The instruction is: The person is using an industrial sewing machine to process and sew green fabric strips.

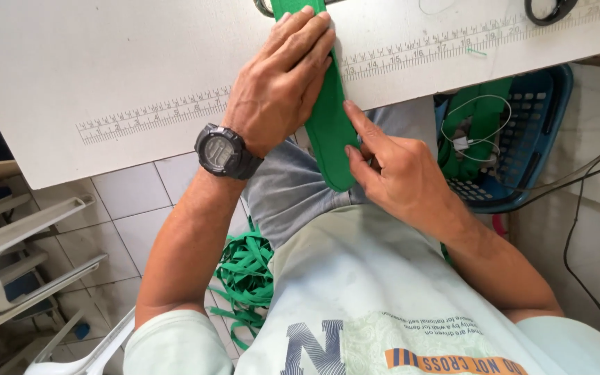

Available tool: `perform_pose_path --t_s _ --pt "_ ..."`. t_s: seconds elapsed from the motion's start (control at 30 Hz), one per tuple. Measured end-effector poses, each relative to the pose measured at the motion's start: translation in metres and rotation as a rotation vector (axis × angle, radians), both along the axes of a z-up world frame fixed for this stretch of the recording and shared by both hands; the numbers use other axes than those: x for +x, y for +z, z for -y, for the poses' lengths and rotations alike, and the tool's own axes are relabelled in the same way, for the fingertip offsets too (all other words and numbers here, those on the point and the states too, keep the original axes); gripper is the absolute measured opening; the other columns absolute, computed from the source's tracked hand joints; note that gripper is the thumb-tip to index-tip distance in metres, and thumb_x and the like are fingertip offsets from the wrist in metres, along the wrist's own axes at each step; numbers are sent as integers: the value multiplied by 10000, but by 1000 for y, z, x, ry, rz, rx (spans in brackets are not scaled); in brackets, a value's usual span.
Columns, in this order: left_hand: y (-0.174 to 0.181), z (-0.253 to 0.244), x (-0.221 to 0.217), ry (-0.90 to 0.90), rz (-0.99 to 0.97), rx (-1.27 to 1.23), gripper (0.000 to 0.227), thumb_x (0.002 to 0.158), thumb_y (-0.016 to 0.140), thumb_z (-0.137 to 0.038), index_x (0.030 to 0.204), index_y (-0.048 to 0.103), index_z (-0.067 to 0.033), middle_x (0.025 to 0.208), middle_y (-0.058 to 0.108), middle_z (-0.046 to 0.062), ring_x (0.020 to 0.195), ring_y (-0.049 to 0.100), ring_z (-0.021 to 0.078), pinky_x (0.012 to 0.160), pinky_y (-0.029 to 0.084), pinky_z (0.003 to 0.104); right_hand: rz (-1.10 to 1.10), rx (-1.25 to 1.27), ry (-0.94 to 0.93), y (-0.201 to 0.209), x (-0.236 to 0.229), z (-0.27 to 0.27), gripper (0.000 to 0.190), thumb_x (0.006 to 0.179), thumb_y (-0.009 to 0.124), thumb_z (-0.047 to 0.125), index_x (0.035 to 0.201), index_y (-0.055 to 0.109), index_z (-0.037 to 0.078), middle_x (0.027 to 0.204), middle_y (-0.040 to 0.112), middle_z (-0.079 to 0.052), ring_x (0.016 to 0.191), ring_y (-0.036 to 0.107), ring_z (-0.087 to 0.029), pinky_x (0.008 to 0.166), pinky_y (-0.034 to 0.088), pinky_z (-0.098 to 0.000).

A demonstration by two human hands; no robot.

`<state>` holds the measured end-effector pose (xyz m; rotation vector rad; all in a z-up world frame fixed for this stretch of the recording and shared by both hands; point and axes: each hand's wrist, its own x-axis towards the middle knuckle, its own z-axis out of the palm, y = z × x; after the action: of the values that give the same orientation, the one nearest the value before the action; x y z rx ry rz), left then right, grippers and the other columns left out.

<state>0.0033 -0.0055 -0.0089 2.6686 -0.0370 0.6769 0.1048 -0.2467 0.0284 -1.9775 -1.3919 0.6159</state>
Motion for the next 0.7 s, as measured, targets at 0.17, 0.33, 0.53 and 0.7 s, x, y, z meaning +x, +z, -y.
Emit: perform_pose_path --t_s 0.17,0.33,0.53,0.7 --pt "2 -4 1 -27 7 -38 311 1227 604 -49 1501 658 87 1572 597 233 1510 511 465 1313 484 606 98 39 48 -3 2 -3 642 1089 743 6 1684 504 23 731 515 -45 578 445 -218 584 445 -408" --pt "-2 -4 -4 -62 -3 -63 329 1231 595 -55 1525 624 90 1589 563 255 1532 460 488 1336 464 649 175 16 76 -2 1 -1 616 1090 727 36 1670 525 -1 729 548 -56 582 515 -239 565 445 -455" --pt "8 -6 -1 -89 29 -96 283 1216 575 -21 1448 660 117 1543 567 284 1495 494 520 1309 469 671 199 45 61 -7 1 1 616 1107 724 20 1683 507 0 708 491 -67 574 482 -237 567 428 -458" --pt "11 -4 0 -81 22 -74 270 1206 570 1 1419 687 117 1537 566 282 1480 517 524 1290 482 665 181 59 45 -10 2 4 611 1114 717 4 1688 506 5 756 524 -81 602 498 -249 609 451 -453"
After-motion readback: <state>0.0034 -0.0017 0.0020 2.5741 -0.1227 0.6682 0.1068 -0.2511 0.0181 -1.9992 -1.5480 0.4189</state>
